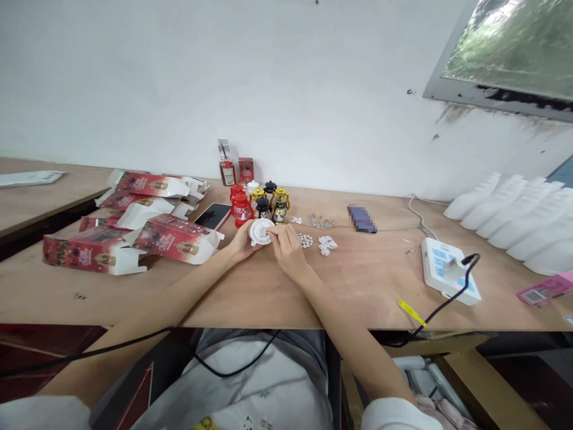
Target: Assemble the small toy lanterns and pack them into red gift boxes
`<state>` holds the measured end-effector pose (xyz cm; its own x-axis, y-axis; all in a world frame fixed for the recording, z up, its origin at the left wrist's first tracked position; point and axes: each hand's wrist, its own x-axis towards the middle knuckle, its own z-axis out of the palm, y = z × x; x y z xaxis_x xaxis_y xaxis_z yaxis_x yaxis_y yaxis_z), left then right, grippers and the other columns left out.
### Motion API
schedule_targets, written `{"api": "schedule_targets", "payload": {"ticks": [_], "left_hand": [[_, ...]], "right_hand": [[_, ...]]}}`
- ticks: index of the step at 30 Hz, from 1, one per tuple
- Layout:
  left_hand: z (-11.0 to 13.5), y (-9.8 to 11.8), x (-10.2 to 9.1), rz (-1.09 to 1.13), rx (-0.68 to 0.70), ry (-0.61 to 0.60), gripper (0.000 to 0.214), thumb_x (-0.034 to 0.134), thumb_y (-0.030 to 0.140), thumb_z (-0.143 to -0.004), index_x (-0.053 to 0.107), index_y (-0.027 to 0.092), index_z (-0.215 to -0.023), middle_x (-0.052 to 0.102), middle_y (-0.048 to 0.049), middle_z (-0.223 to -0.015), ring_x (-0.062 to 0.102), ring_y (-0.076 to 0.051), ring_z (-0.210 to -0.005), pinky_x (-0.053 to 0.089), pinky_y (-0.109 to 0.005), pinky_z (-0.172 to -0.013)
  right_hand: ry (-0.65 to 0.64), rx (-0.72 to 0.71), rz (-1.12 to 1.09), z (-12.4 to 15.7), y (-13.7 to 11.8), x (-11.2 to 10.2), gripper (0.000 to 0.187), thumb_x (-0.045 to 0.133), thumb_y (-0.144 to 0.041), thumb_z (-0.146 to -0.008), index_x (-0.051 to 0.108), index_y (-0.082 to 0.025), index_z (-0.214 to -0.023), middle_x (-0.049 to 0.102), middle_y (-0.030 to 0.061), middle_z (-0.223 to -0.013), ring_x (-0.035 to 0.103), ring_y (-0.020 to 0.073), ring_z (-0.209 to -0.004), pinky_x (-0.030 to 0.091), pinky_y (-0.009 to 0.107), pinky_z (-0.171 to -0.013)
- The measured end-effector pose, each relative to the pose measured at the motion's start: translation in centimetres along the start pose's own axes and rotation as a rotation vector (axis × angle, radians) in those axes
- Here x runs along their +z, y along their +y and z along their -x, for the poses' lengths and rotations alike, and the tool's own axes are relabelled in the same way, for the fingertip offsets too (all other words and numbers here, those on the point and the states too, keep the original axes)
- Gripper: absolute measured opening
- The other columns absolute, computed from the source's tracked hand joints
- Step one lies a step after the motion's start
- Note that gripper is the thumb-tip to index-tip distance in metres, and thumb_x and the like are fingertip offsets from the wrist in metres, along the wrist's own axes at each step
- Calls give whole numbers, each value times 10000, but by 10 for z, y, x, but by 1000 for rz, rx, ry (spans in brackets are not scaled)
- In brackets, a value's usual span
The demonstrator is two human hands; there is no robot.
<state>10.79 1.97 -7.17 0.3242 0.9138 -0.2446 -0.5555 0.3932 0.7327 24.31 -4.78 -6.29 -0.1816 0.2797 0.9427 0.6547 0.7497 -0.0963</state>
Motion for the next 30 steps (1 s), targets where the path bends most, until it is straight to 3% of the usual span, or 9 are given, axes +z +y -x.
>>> {"api": "schedule_targets", "payload": {"ticks": [10,21,30], "left_hand": [[-2,1,0,-44,-8,15,213,434,244,-860,565,130,-736,512,22,-512,468,-79,-392,328,-156,-320],[-6,-1,-3,-34,0,8,153,506,254,-819,542,140,-724,498,28,-509,466,-76,-392,321,-148,-325],[-6,2,-1,1,-5,-36,203,467,252,-840,483,158,-661,432,39,-470,359,-54,-331,219,-139,-291]], "right_hand": [[-30,52,-8,0,1,-2,134,448,-173,-916,580,-174,-933,654,76,-836,587,154,-769,480,295,-690],[-66,59,-16,2,6,-3,206,465,-173,-911,660,-200,-969,676,74,-862,622,167,-821,512,321,-750],[-10,3,17,3,6,-2,231,466,-101,-882,662,-196,-960,683,81,-875,636,163,-848,532,301,-758]]}}
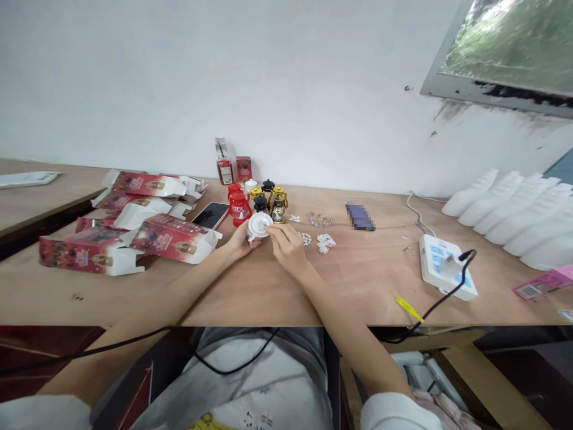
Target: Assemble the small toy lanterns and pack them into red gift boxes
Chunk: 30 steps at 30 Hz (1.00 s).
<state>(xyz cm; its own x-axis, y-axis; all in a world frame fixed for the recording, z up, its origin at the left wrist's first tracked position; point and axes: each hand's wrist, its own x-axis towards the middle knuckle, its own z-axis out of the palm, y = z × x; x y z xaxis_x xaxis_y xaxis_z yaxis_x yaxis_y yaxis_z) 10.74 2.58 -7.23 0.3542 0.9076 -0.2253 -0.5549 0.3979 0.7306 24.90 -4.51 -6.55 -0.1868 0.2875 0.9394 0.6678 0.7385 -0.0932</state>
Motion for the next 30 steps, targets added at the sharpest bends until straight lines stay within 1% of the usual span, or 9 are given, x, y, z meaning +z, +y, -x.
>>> {"api": "schedule_targets", "payload": {"ticks": [4,7,10,15,21,24,26,28,30], "left_hand": [[0,0,0,12,-2,-4,221,463,258,-848,464,161,-649,423,41,-468,353,-50,-331,209,-137,-296],[-1,-1,0,17,7,17,190,532,270,-817,485,156,-672,433,47,-474,371,-46,-352,227,-135,-313],[-1,-3,0,15,10,39,169,593,270,-774,514,145,-693,450,47,-478,398,-48,-379,251,-137,-334],[0,-3,1,-1,17,82,121,572,237,-764,542,141,-695,491,36,-498,447,-64,-406,307,-153,-363],[3,-3,4,-24,26,127,99,561,206,-749,548,143,-674,516,35,-514,469,-75,-417,348,-172,-388],[4,-3,5,-33,32,141,98,572,206,-742,555,140,-672,533,32,-526,486,-80,-429,377,-181,-410],[4,-4,6,-36,37,148,89,576,204,-742,566,138,-683,550,28,-542,506,-85,-445,399,-186,-428],[4,-4,6,-38,41,151,73,585,198,-735,578,136,-698,569,21,-564,529,-92,-469,421,-192,-450],[5,-4,6,-36,44,152,66,597,195,-724,582,135,-701,576,19,-571,534,-93,-475,427,-193,-458]], "right_hand": [[32,-24,8,-1,-1,-1,207,462,-105,-885,647,-190,-921,689,75,-868,650,148,-848,539,285,-771],[41,-42,10,-1,-1,-1,197,460,-107,-884,637,-189,-912,691,79,-876,658,147,-855,547,285,-769],[18,-31,-2,-1,-1,-1,187,459,-115,-882,628,-194,-885,691,80,-876,662,156,-867,552,301,-772],[14,-30,-44,-2,-3,-2,175,464,-90,-859,606,-191,-853,686,86,-872,660,158,-866,554,304,-763],[-41,33,-113,-4,-3,-4,189,434,-98,-867,588,-206,-856,676,72,-861,657,162,-866,551,323,-779],[-9,28,-87,-5,-4,-4,173,440,-99,-874,577,-205,-877,677,64,-851,656,156,-851,545,316,-779],[15,19,-55,-5,-3,-4,160,456,-101,-875,578,-204,-881,679,54,-818,655,153,-807,540,304,-748],[10,25,-24,-4,-1,-3,144,473,-118,-875,587,-206,-872,677,47,-778,643,155,-753,530,300,-700],[-2,48,-7,-2,1,-1,127,491,-145,-874,600,-210,-862,675,49,-766,629,169,-757,521,314,-697]]}}
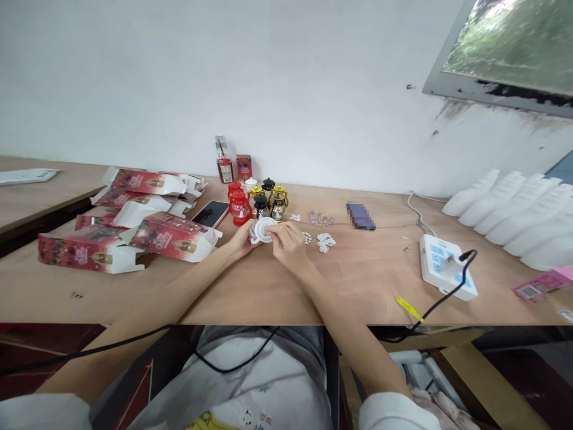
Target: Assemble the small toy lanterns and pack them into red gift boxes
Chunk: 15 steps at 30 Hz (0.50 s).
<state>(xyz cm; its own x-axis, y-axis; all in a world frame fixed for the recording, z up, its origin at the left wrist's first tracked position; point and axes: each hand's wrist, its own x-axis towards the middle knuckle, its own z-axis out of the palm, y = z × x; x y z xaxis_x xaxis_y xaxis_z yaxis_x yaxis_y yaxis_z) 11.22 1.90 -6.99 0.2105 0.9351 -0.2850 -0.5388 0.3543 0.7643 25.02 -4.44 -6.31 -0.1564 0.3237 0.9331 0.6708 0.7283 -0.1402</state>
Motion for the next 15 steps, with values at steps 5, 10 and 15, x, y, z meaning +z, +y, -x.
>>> {"api": "schedule_targets", "payload": {"ticks": [5,10,15], "left_hand": [[0,0,0,4,4,-4,70,603,193,-713,573,136,-685,571,22,-561,524,-88,-465,426,-189,-455],[-1,0,-1,1,-9,-4,96,546,204,-757,565,139,-689,541,26,-524,495,-82,-431,400,-179,-423],[-3,1,-2,12,-22,-18,132,560,214,-757,516,153,-649,479,44,-479,443,-66,-392,330,-156,-372]], "right_hand": [[-32,5,-8,4,6,3,115,514,-167,-867,617,-212,-888,673,67,-817,613,193,-858,509,350,-775],[-55,-11,-5,6,2,3,131,524,-166,-858,610,-215,-943,679,67,-859,612,197,-877,500,355,-781],[-3,-13,33,0,8,-2,159,479,-159,-868,590,-194,-976,676,87,-890,605,195,-865,487,339,-780]]}}
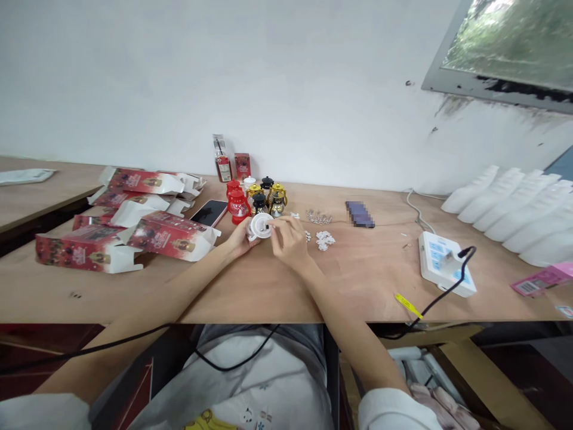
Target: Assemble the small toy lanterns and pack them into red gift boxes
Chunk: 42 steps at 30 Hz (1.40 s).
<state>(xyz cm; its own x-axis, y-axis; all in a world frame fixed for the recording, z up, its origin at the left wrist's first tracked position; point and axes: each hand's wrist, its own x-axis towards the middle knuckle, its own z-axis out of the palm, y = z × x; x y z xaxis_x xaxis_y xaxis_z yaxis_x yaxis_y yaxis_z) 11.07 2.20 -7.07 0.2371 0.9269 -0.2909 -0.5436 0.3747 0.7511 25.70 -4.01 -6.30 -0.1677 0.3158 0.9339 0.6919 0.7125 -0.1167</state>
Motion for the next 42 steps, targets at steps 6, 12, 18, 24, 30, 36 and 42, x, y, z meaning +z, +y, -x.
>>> {"api": "schedule_targets", "payload": {"ticks": [6,12,18,24,30,36,42], "left_hand": [[0,2,1,15,-7,-32,191,509,207,-791,450,169,-614,415,55,-449,364,-56,-346,229,-151,-317],[0,1,0,16,-10,-20,169,483,211,-813,474,166,-650,420,50,-454,386,-66,-345,247,-158,-309],[0,1,0,24,-12,-21,157,510,218,-796,472,165,-653,426,48,-468,389,-64,-348,244,-153,-306],[-2,1,0,30,-24,-19,181,546,219,-772,450,166,-629,406,53,-456,360,-54,-348,213,-147,-306],[-3,1,0,24,-27,-13,184,573,230,-754,454,164,-631,413,54,-459,376,-54,-360,240,-144,-322],[-2,1,1,-1,-24,-8,193,488,209,-792,434,168,-611,407,50,-445,361,-59,-333,220,-154,-301],[-2,1,0,-15,-16,-17,190,514,225,-780,438,168,-615,408,55,-449,361,-55,-331,229,-150,-305]], "right_hand": [[-348,410,362,1,51,-16,233,542,-56,-723,607,-177,-911,696,73,-813,611,254,-882,457,391,-802],[-846,556,423,10,72,-23,386,577,-138,-724,576,-166,-1109,692,111,-1014,645,248,-875,461,311,-717],[-998,540,395,3,61,-17,335,514,-156,-800,578,-136,-1128,667,141,-1090,607,250,-1027,411,288,-843],[-1009,478,383,1,55,-15,278,439,-104,-821,617,-126,-1034,671,149,-1073,610,241,-1014,387,272,-826],[-980,453,361,4,58,-11,246,434,-118,-840,640,-137,-973,687,131,-1025,623,220,-954,389,259,-779],[-943,450,316,8,63,-8,232,452,-110,-848,646,-137,-972,693,119,-1009,621,198,-928,394,246,-780],[-895,445,300,10,65,-5,234,456,-104,-835,635,-134,-983,697,116,-990,629,202,-888,400,251,-749]]}}
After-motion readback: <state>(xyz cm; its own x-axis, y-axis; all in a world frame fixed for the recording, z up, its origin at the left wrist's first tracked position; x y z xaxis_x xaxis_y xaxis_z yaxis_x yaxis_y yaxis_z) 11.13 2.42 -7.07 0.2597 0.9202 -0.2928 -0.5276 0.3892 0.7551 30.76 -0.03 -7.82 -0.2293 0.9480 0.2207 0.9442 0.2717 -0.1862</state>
